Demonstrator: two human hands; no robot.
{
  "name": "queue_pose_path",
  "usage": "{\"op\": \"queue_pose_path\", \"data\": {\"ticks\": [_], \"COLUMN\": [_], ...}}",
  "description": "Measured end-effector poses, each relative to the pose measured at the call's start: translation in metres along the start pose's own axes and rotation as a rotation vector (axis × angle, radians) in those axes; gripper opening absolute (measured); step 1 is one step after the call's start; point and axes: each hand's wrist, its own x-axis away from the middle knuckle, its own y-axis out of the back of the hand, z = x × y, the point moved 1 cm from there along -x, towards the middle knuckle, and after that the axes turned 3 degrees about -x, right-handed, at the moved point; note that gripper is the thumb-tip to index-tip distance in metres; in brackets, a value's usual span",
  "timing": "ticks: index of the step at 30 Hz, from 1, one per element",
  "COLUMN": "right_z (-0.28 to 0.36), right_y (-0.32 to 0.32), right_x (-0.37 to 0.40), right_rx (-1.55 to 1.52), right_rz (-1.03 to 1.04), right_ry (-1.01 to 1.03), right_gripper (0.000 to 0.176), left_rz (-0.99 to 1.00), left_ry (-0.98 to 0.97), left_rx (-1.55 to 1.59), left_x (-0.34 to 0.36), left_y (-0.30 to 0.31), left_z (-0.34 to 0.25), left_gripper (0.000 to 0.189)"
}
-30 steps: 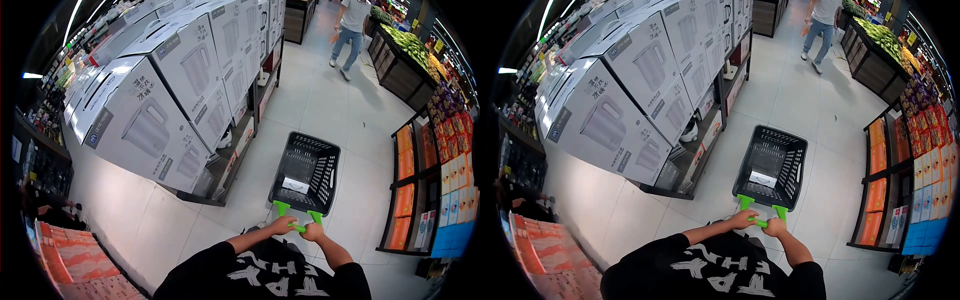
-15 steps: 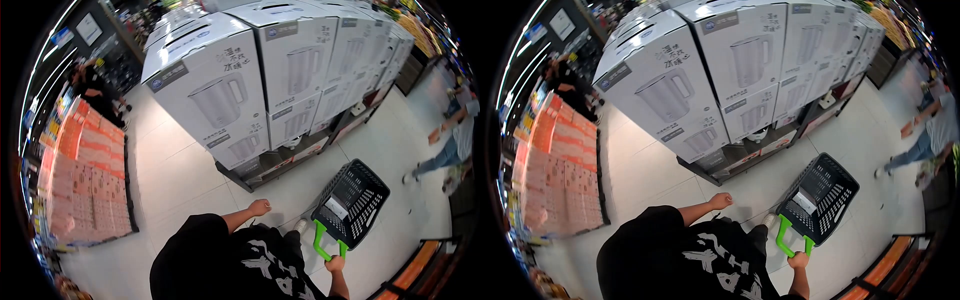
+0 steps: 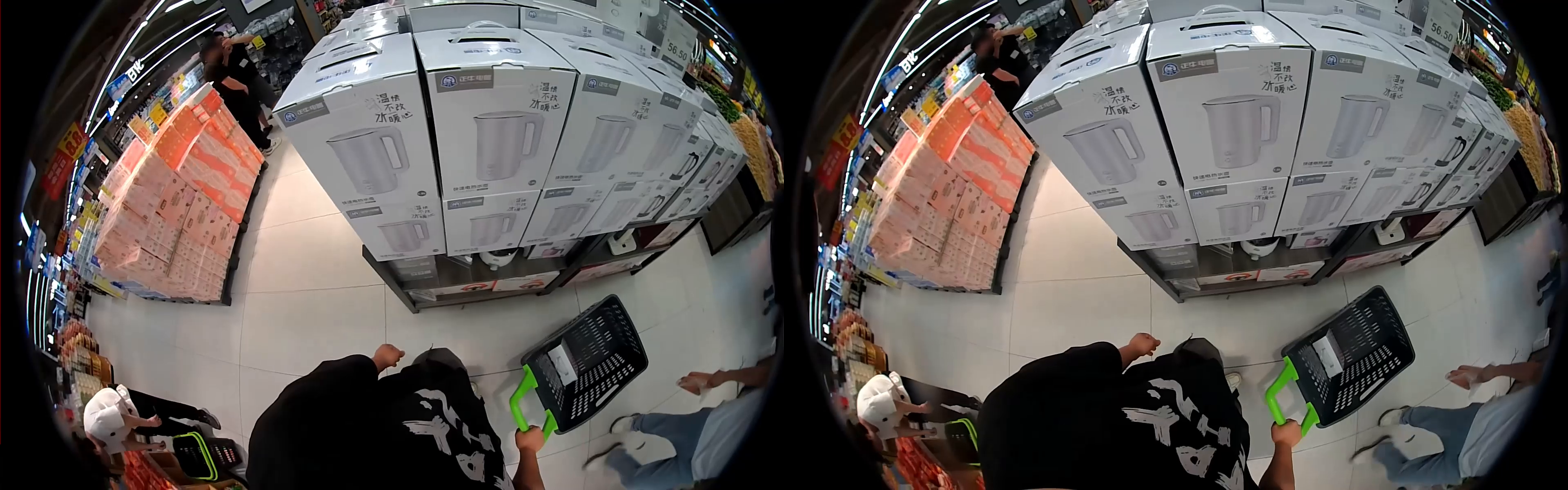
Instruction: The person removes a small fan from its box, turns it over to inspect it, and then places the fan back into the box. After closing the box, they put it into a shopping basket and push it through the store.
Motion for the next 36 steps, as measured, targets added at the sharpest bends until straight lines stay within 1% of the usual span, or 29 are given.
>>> {"op": "queue_pose_path", "data": {"ticks": [4, 6, 7, 10, 12, 14, 17, 18, 20, 23, 26, 28, 29, 30, 31, 32, 33, 35, 36], "right_z": [0.012, 0.019, 0.02, 0.022, 0.021, 0.02, 0.025, 0.027, 0.029, 0.035, 0.034, 0.023, 0.015, 0.01, 0.006, 0.0, -0.006, -0.019, -0.024], "right_y": [0.02, 0.028, 0.031, 0.035, 0.036, 0.044, 0.06, 0.064, 0.071, 0.079, 0.083, 0.07, 0.061, 0.067, 0.074, 0.08, 0.087, 0.108, 0.12], "right_x": [-0.039, -0.056, -0.064, -0.088, -0.103, -0.115, -0.132, -0.136, -0.149, -0.169, -0.189, -0.203, -0.21, -0.215, -0.218, -0.223, -0.231, -0.248, -0.26], "right_rx": [-0.019, -0.03, -0.018, -0.03, -0.025, -0.004, 0.025, 0.01, -0.015, -0.004, -0.01, 0.008, 0.019, 0.009, 0.0, -0.009, -0.025, -0.055, -0.068], "right_rz": [0.003, 0.002, 0.0, 0.007, 0.035, 0.068, 0.152, 0.148, 0.136, 0.145, 0.179, 0.213, 0.209, 0.224, 0.239, 0.253, 0.263, 0.287, 0.296], "right_ry": [-0.034, -0.052, -0.04, -0.051, -0.071, -0.097, -0.141, -0.162, -0.197, -0.162, -0.121, -0.056, -0.045, -0.074, -0.102, -0.129, -0.173, -0.264, -0.264], "right_gripper": [0.022, 0.023, 0.024, 0.027, 0.029, 0.03, 0.033, 0.033, 0.033, 0.035, 0.04, 0.042, 0.044, 0.044, 0.044, 0.044, 0.044, 0.045, 0.046], "left_rz": [-0.002, -0.026, -0.022, -0.009, 0.044, 0.09, 0.13, 0.146, 0.22, 0.264, 0.296, 0.304, 0.28, 0.331, 0.382, 0.432, 0.389, 0.435, 0.457], "left_ry": [0.132, 0.333, 0.271, 0.222, 0.207, 0.187, 0.237, 0.238, 0.178, 0.174, 0.192, 0.283, 0.257, 0.227, 0.199, 0.17, 0.121, 0.126, 0.129], "left_rx": [0.201, 0.464, 0.453, 0.437, 0.402, 0.394, 0.398, 0.401, 0.408, 0.414, 0.476, 0.442, 0.41, 0.408, 0.406, 0.404, 0.241, 0.127, 0.069], "left_x": [-0.019, -0.021, -0.03, -0.068, -0.092, -0.126, -0.152, -0.161, -0.185, -0.209, -0.23, -0.231, -0.227, -0.233, -0.245, -0.254, -0.251, -0.27, -0.277], "left_y": [-0.01, 0.001, 0.001, -0.005, -0.004, -0.013, -0.005, -0.003, -0.004, -0.008, -0.019, -0.023, -0.025, -0.028, -0.038, -0.046, -0.045, -0.057, -0.066], "left_z": [-0.044, -0.101, -0.113, -0.143, -0.171, -0.182, -0.228, -0.241, -0.26, -0.294, -0.31, -0.331, -0.341, -0.344, -0.329, -0.327, -0.34, -0.336, -0.338], "left_gripper": [0.026, 0.029, 0.036, 0.034, 0.033, 0.032, 0.03, 0.029, 0.029, 0.03, 0.031, 0.032, 0.032, 0.032, 0.032, 0.032, 0.031, 0.032, 0.032]}}
